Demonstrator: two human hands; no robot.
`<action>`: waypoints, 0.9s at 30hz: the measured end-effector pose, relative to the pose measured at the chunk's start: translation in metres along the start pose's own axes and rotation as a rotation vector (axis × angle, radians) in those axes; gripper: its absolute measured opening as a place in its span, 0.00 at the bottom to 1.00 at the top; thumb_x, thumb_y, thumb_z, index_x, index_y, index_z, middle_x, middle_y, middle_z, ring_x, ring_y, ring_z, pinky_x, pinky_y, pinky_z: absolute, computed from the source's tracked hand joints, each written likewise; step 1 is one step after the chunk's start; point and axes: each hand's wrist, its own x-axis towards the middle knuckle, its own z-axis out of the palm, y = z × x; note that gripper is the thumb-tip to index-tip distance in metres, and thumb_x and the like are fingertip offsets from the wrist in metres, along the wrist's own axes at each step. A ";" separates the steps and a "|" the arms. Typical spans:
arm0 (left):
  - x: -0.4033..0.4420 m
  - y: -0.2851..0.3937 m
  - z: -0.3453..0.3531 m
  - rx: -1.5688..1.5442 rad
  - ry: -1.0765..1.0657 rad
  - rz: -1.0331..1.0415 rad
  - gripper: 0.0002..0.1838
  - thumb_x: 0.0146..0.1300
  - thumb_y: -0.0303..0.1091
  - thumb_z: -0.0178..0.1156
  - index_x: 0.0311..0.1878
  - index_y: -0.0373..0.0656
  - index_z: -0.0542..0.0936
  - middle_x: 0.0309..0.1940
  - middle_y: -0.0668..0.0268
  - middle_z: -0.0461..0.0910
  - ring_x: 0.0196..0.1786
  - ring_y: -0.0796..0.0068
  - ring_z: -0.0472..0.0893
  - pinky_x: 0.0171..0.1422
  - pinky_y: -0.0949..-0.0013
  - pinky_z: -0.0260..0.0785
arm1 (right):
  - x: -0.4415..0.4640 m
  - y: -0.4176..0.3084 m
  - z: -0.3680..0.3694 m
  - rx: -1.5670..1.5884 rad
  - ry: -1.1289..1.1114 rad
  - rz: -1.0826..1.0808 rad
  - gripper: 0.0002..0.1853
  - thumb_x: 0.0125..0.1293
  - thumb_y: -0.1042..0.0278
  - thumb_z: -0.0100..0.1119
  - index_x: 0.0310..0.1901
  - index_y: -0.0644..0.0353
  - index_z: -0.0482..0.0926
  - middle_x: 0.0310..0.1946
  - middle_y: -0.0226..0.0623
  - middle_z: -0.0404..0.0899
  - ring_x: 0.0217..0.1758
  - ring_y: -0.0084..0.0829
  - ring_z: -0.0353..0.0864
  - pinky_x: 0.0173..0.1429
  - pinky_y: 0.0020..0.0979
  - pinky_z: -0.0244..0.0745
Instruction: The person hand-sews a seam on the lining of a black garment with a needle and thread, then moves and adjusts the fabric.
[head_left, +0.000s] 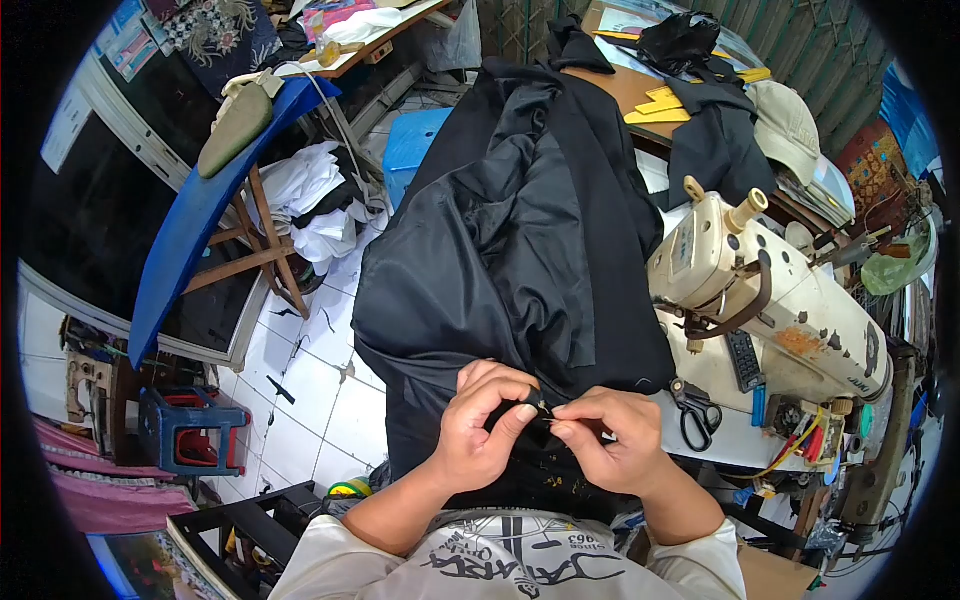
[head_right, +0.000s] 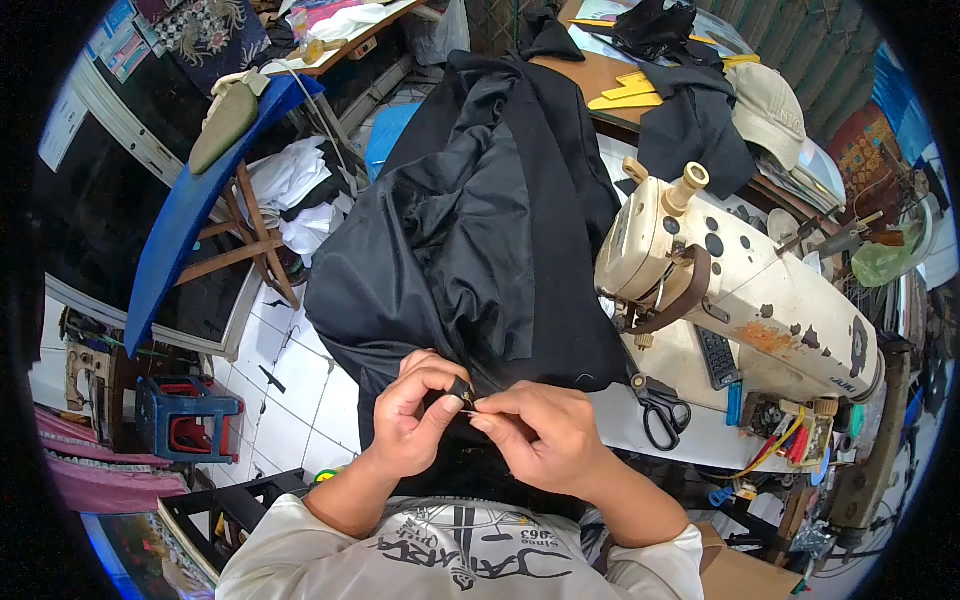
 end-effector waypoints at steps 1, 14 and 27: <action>0.000 0.000 0.000 -0.014 0.019 -0.027 0.05 0.65 0.29 0.63 0.38 0.39 0.78 0.39 0.62 0.82 0.42 0.64 0.76 0.57 0.63 0.59 | -0.002 0.000 -0.001 0.017 0.016 0.027 0.10 0.58 0.75 0.74 0.38 0.65 0.81 0.23 0.37 0.80 0.17 0.27 0.75 0.22 0.26 0.68; 0.001 0.016 0.005 0.384 0.039 0.189 0.03 0.61 0.24 0.63 0.38 0.40 0.80 0.38 0.62 0.82 0.41 0.61 0.78 0.65 0.52 0.59 | 0.000 0.000 0.004 -0.027 0.020 0.061 0.10 0.58 0.79 0.71 0.35 0.62 0.77 0.31 0.36 0.76 0.22 0.19 0.67 0.25 0.23 0.62; -0.004 0.005 0.003 0.150 0.112 0.014 0.03 0.65 0.26 0.62 0.38 0.38 0.79 0.38 0.61 0.83 0.43 0.62 0.80 0.66 0.51 0.61 | -0.004 -0.003 0.007 0.042 0.052 0.136 0.09 0.62 0.77 0.69 0.39 0.63 0.77 0.32 0.37 0.76 0.25 0.19 0.71 0.27 0.20 0.63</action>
